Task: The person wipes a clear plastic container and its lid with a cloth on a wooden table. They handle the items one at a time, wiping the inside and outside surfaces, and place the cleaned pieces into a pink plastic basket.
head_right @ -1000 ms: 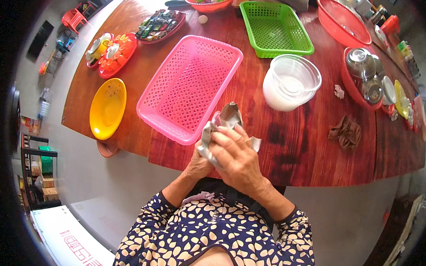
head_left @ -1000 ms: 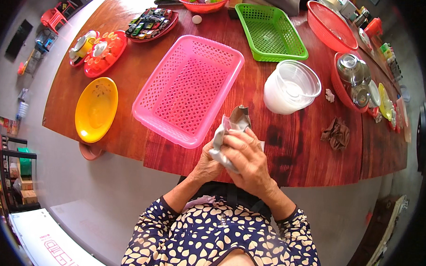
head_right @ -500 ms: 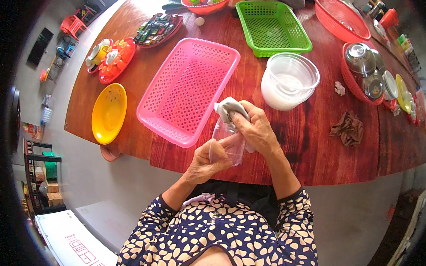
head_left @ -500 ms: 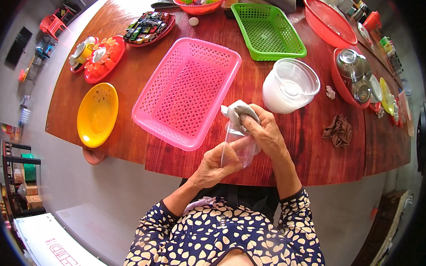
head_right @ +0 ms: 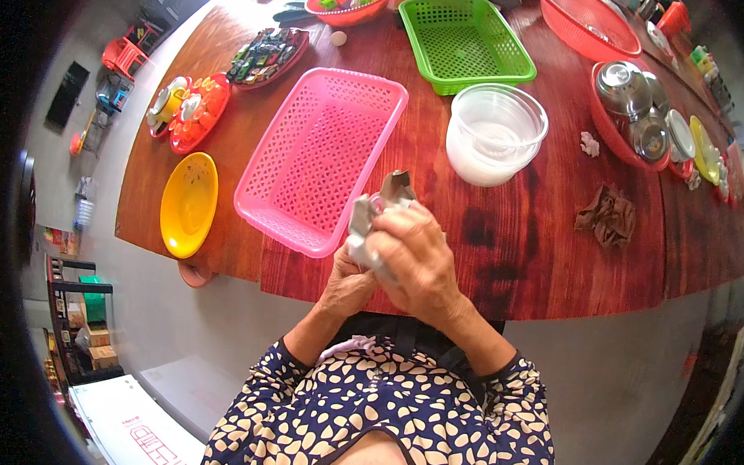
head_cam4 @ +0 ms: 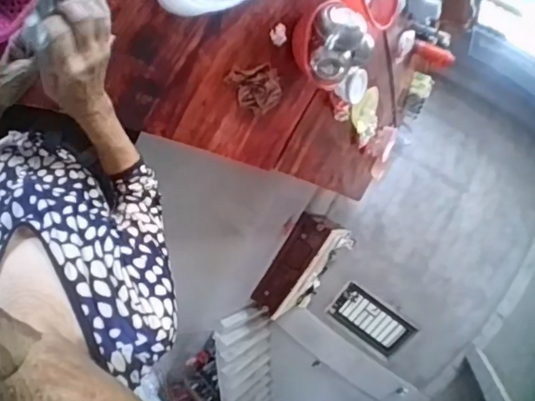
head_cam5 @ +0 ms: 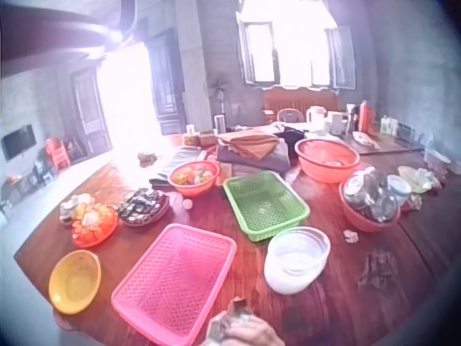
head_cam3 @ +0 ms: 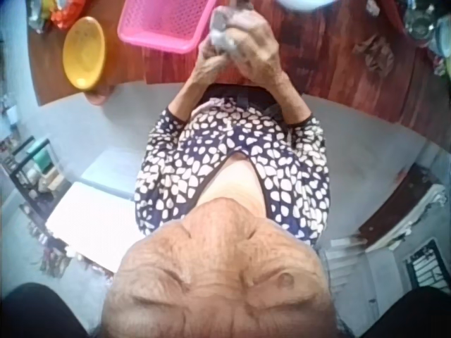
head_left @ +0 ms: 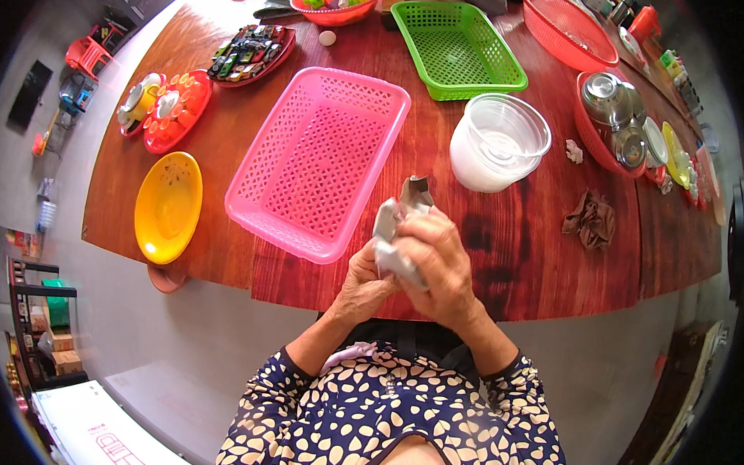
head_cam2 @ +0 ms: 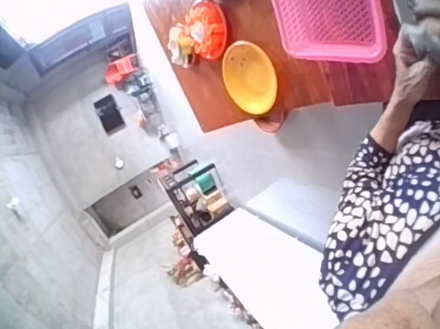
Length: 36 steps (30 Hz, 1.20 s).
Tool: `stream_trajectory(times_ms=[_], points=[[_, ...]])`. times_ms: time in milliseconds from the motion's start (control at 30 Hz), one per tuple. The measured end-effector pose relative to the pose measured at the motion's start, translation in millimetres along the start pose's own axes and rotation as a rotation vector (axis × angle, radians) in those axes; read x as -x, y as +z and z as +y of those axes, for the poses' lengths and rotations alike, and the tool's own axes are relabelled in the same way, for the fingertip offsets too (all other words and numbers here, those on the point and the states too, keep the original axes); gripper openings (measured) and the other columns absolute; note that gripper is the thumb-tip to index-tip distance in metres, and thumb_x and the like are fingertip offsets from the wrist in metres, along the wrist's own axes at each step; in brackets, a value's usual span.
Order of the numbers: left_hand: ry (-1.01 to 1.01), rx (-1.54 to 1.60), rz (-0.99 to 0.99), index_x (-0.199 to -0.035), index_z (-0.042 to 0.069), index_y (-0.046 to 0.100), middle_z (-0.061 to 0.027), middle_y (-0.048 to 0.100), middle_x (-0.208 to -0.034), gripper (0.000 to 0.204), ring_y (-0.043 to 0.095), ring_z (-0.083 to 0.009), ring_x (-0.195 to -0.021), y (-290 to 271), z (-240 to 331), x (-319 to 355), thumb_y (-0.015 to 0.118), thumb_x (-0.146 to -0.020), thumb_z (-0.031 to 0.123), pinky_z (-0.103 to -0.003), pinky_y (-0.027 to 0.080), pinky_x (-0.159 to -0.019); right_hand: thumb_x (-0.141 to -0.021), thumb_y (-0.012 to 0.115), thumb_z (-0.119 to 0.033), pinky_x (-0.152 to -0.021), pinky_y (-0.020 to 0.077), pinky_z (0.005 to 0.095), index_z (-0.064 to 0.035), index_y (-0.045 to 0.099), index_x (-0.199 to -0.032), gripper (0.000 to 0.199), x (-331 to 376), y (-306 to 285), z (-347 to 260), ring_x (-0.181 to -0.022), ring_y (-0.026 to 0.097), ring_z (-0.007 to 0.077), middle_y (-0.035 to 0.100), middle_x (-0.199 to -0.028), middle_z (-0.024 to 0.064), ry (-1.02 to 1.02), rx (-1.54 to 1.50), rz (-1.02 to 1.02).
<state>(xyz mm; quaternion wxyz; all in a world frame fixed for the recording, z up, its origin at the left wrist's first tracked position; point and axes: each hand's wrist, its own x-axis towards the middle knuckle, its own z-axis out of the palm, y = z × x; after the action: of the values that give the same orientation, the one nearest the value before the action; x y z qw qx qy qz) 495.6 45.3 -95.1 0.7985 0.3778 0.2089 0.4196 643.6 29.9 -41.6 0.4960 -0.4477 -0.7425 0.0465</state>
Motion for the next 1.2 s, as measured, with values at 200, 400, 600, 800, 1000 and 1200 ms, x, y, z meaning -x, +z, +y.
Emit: stream_trajectory(times_ms=[200,400,600,800,1000,1200], points=[[0.019,-0.002,-0.049,-0.085,0.009,0.052,-0.0061,0.061,-0.114,0.016,0.057,-0.0144,-0.109,20.2,14.8,-5.5,0.065,-0.087,-0.001,-0.034,0.049,-0.096,-0.093,0.056,-0.005,-0.064,0.0462,0.0232,-0.0021,0.059,-0.107,0.015,-0.8,-1.1,29.9,-0.077,0.055,0.0080,0.060,-0.087,0.0023,0.734,-0.808,0.094],[0.031,-0.017,-0.117,-0.093,0.008,0.056,-0.0048,0.061,-0.112,0.013,0.058,-0.0118,-0.104,-8.5,-6.7,-4.6,0.067,-0.087,0.004,-0.028,0.051,-0.086,-0.075,0.068,-0.002,-0.090,0.0468,0.0396,-0.0045,0.062,-0.099,0.025,7.4,-4.7,18.0,-0.101,0.058,0.0299,0.058,-0.104,0.0129,0.277,-0.318,0.030],[-0.037,0.011,-0.075,-0.124,0.004,0.052,-0.0099,0.058,-0.120,0.043,0.058,-0.0175,-0.110,-8.8,-3.9,3.8,0.068,-0.085,0.003,-0.032,0.050,-0.095,-0.071,0.073,-0.014,-0.095,0.0439,0.0467,-0.0070,0.063,-0.092,0.024,-3.1,-9.8,-6.5,-0.103,0.057,0.0303,0.058,-0.105,0.0102,-0.053,0.034,-0.108],[-0.095,-0.093,-0.203,-0.110,0.004,0.059,-0.0044,0.061,-0.117,0.022,0.057,-0.0115,-0.106,9.3,11.3,4.8,0.064,-0.089,0.002,-0.029,0.050,-0.090,-0.079,0.067,0.000,-0.084,0.0473,0.0343,-0.0011,0.063,-0.100,0.022,-15.5,-24.4,29.8,-0.097,0.058,0.0253,0.059,-0.104,0.0131,0.467,-0.531,-0.172],[-0.018,-0.141,-0.291,-0.084,0.006,0.056,-0.0209,0.046,-0.139,0.010,0.051,-0.0201,-0.120,10.4,15.2,-0.3,0.065,-0.087,0.003,-0.035,0.045,-0.097,-0.093,0.053,-0.006,-0.077,0.0503,0.0231,-0.0006,0.059,-0.112,0.020,4.7,-15.9,61.9,-0.086,0.059,0.0086,0.062,-0.096,0.0020,0.885,-1.004,-0.177],[0.002,-0.035,-0.263,-0.085,0.006,0.057,-0.0255,0.044,-0.139,0.013,0.051,-0.0235,-0.123,8.2,15.3,-5.3,0.070,-0.084,0.005,-0.039,0.045,-0.098,-0.096,0.049,-0.013,-0.084,0.0539,0.0312,-0.0016,0.051,-0.128,0.034,25.9,-4.2,60.3,-0.096,0.065,0.0187,0.065,-0.107,0.0123,1.046,-1.441,0.052]])
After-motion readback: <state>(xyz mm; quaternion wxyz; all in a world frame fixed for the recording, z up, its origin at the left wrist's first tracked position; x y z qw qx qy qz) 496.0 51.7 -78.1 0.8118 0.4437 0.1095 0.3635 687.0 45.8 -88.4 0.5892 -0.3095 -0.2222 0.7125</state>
